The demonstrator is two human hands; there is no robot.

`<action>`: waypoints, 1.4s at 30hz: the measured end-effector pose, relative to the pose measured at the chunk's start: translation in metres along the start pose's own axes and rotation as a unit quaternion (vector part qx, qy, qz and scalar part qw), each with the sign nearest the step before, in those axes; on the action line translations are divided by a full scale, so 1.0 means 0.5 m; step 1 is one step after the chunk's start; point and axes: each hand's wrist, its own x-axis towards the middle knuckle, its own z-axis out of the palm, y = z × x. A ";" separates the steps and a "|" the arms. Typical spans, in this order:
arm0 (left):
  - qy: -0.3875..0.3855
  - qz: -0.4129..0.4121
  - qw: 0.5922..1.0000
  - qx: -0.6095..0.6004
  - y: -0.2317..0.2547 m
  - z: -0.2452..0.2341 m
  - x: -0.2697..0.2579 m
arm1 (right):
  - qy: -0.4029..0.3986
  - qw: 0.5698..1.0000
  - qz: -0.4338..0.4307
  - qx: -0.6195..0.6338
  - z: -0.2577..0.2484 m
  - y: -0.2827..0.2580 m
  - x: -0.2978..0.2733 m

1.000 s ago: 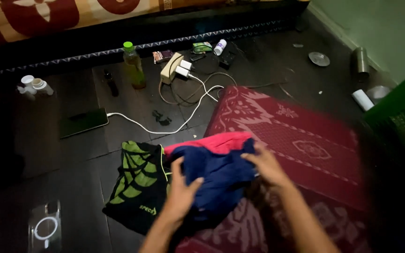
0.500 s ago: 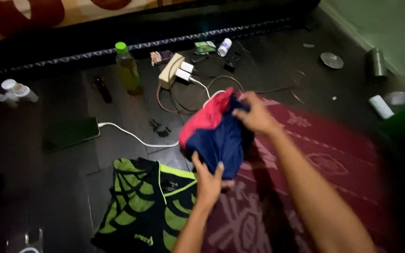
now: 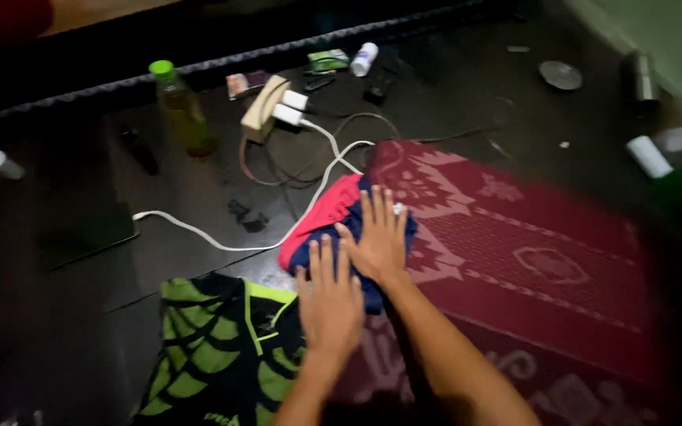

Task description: The person is folding several pieces of athletic clothing, including shirts and shorts, on a flat surface.

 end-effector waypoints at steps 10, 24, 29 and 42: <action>0.015 0.029 0.984 0.176 -0.075 0.092 -0.008 | 0.063 0.989 0.040 0.125 -0.233 0.149 -0.256; -0.042 0.257 0.948 0.184 0.221 0.252 -0.328 | 0.150 0.875 0.380 -0.260 -0.725 0.751 -0.911; 0.040 0.211 0.977 -0.001 0.216 0.352 -0.417 | 0.192 0.834 0.516 -0.039 -0.677 0.916 -0.984; 0.013 0.187 0.981 0.041 0.258 0.292 -0.409 | 0.133 0.977 0.114 0.124 -0.843 0.352 -0.703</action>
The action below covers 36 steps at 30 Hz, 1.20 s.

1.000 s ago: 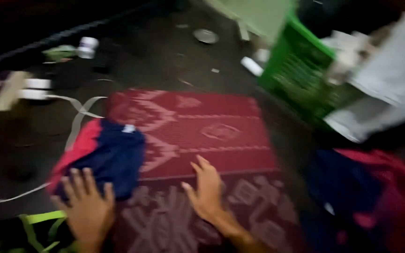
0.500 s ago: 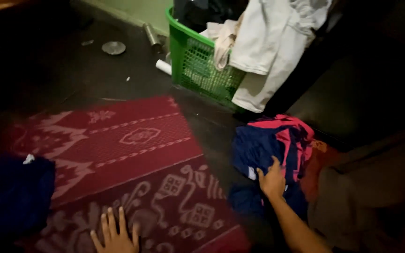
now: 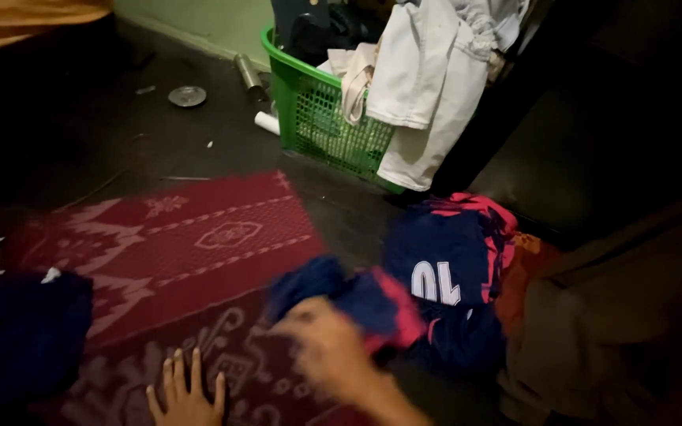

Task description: The person is folding several pieces of athletic clothing, including shirts and shorts, on a flat surface.

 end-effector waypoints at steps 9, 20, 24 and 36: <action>-0.066 -0.079 0.982 -0.159 -0.115 -0.085 0.015 | -0.368 0.919 0.061 0.125 0.212 0.090 -0.248; -0.252 0.186 0.944 0.102 -0.002 -0.134 0.004 | -0.247 0.946 0.119 -0.171 0.044 0.281 -0.227; -0.269 0.152 0.940 0.145 -0.073 -0.265 0.130 | -0.107 0.955 0.202 -0.188 -0.074 0.284 -0.113; 0.205 -0.046 0.922 -0.325 -0.509 -0.376 0.522 | 0.216 0.898 0.293 0.246 -0.386 0.396 0.281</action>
